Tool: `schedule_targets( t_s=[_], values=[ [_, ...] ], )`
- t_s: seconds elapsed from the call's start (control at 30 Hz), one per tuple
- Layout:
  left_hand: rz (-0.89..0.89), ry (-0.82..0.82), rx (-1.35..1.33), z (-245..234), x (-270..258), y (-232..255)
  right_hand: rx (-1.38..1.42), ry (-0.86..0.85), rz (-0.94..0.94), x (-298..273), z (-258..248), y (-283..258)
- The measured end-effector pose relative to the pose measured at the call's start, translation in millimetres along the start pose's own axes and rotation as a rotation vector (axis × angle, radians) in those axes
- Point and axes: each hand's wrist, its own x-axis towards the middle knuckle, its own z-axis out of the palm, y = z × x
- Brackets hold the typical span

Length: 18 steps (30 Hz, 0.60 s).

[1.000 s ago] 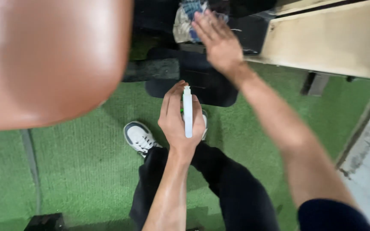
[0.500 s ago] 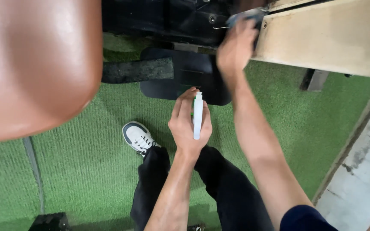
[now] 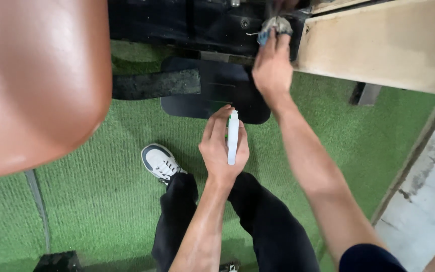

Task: Cleaning and wiping down various surfaces and components of a gym exercise machine.

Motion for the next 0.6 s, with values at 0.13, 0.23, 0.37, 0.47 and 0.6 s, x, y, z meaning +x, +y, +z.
schedule_targets(
  t_s=[0.13,0.23,0.37,0.47,0.6],
  values=[
    [0.017,0.019,0.004,-3,-2,-3,-0.015,-0.174,0.17,13,19,39],
    [-0.03,-0.004,-0.004,-4,-1,-2,-0.002,-0.172,0.435,32,13,11],
    [-0.031,0.008,0.016,-4,0,-5,-0.551,-0.743,0.047,33,19,-60],
    [-0.021,0.046,0.028,-6,-1,-9,-0.057,-0.377,0.318,22,32,-72],
    [-0.075,0.061,0.04,-12,-2,-13,0.101,-0.134,0.155,1,10,-20]
  ],
)
